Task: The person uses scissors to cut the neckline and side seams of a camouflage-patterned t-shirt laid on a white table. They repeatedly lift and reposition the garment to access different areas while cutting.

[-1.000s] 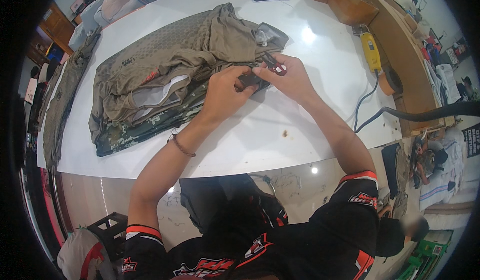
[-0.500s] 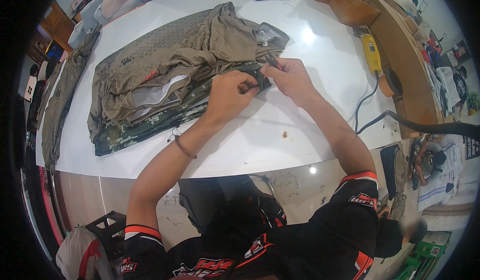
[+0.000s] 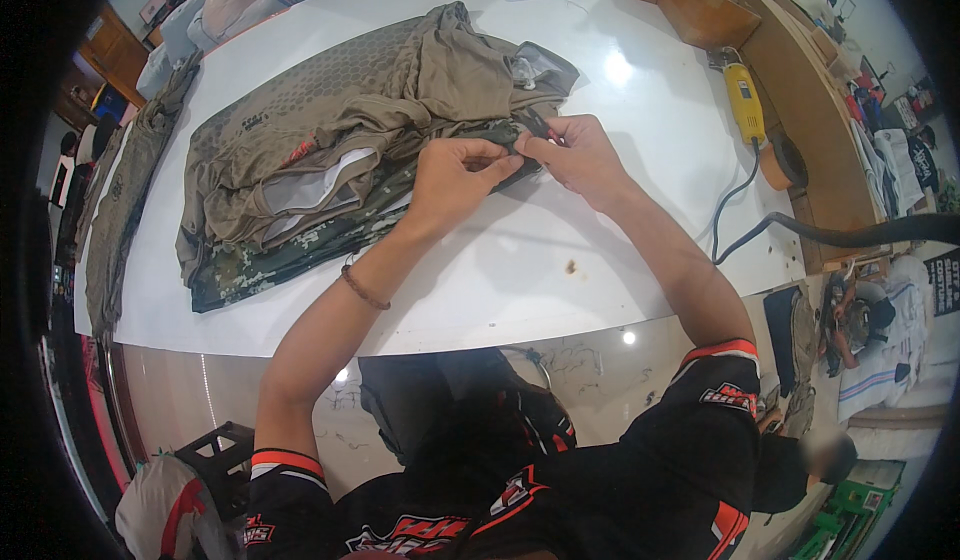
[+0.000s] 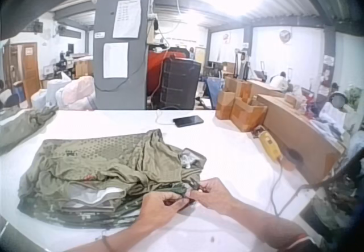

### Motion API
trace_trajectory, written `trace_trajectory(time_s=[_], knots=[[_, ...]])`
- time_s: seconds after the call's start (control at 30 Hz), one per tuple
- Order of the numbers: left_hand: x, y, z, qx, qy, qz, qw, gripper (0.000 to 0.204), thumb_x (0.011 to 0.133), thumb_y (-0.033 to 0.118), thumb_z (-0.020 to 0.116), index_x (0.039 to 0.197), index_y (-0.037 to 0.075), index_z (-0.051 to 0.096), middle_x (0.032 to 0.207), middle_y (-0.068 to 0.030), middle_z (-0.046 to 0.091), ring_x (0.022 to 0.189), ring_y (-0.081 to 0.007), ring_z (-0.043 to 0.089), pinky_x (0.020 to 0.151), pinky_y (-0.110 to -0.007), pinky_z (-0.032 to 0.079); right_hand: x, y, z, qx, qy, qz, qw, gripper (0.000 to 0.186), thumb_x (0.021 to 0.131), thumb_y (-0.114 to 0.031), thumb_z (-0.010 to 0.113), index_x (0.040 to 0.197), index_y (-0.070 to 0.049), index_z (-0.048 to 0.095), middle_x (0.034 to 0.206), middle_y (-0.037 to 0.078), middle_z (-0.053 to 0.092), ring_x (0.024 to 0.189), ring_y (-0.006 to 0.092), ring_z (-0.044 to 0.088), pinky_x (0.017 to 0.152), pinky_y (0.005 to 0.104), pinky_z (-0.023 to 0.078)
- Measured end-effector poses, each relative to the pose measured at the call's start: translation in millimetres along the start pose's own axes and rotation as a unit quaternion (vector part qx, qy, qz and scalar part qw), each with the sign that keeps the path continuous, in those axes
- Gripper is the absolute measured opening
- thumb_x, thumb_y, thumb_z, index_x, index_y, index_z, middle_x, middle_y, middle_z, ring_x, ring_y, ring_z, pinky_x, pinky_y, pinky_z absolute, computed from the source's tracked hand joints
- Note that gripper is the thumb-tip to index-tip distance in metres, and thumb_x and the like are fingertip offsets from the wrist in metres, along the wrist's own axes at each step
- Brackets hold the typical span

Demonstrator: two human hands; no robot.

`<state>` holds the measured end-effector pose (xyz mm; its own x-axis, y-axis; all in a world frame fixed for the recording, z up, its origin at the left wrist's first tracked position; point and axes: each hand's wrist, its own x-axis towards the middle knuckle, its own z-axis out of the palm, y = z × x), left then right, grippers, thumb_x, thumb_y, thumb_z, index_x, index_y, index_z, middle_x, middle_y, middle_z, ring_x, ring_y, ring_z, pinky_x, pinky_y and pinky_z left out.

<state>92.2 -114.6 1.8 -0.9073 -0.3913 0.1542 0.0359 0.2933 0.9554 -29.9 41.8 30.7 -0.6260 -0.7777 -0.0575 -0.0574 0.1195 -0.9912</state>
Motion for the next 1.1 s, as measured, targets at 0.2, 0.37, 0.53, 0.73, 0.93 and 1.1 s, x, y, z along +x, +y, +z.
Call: trace_trajectory(time_s=[0.2, 0.37, 0.53, 0.73, 0.93, 1.1], knots=[[0, 4, -9, -0.085, -0.031, -0.05, 0.995, 0.018, 0.086, 0.019, 0.082, 0.091, 0.002, 0.08, 0.076, -0.003, 0.072, 0.068, -0.0063, 0.061, 0.056, -0.021, 0.044, -1, -3, 0, -0.056, 0.041, -0.038, 0.997, 0.013, 0.094, -0.017, 0.072, 0.088, -0.006, 0.073, 0.062, -0.01, 0.049, 0.051, -0.0007, 0.034, 0.045, 0.0221, 0.023], [0, -1, -13, -0.112, -0.046, -0.057, 0.991, 0.015, 0.087, 0.016, 0.081, 0.093, 0.003, 0.078, 0.08, -0.002, 0.072, 0.07, -0.0054, 0.062, 0.059, -0.021, 0.045, 4, 9, -7, -0.156, 0.049, -0.081, 0.983, 0.016, 0.093, -0.016, 0.071, 0.095, -0.001, 0.076, 0.067, -0.007, 0.057, 0.06, 0.0012, 0.04, 0.052, 0.0235, 0.031], [1, -9, -13, -0.113, -0.059, -0.036, 0.991, 0.01, 0.089, 0.01, 0.079, 0.094, 0.001, 0.077, 0.084, -0.0023, 0.074, 0.075, -0.0054, 0.063, 0.069, -0.021, 0.049, -3, -4, -2, -0.28, 0.062, -0.088, 0.954, 0.017, 0.09, -0.017, 0.072, 0.095, 0.0, 0.075, 0.063, -0.001, 0.056, 0.059, 0.0056, 0.045, 0.053, 0.0263, 0.038], [-2, -2, -13, -0.107, -0.069, -0.049, 0.991, 0.012, 0.088, 0.009, 0.08, 0.095, -0.001, 0.078, 0.086, -0.0039, 0.075, 0.077, -0.0068, 0.065, 0.071, -0.021, 0.051, -15, -16, 1, -0.316, 0.056, -0.129, 0.938, 0.021, 0.09, -0.019, 0.073, 0.099, 0.0, 0.07, 0.061, 0.003, 0.056, 0.057, 0.0092, 0.046, 0.054, 0.0295, 0.041], [-3, 3, -15, -0.107, -0.076, -0.059, 0.99, 0.014, 0.086, 0.008, 0.081, 0.097, -0.002, 0.078, 0.088, -0.0053, 0.076, 0.079, -0.0081, 0.067, 0.072, -0.022, 0.052, -21, -21, -4, -0.368, 0.017, -0.113, 0.923, 0.023, 0.089, -0.02, 0.073, 0.095, 0.0, 0.064, 0.059, 0.009, 0.054, 0.054, 0.0188, 0.047, 0.054, 0.0334, 0.041], [-2, -3, -14, -0.121, -0.083, -0.05, 0.988, 0.013, 0.086, 0.007, 0.08, 0.096, -0.001, 0.078, 0.089, -0.0053, 0.076, 0.081, -0.0083, 0.067, 0.075, -0.022, 0.052, -28, -30, -2, -0.437, -0.019, -0.099, 0.894, 0.024, 0.09, -0.024, 0.071, 0.091, -0.001, 0.064, 0.062, 0.014, 0.059, 0.056, 0.0302, 0.057, 0.057, 0.0394, 0.045]])
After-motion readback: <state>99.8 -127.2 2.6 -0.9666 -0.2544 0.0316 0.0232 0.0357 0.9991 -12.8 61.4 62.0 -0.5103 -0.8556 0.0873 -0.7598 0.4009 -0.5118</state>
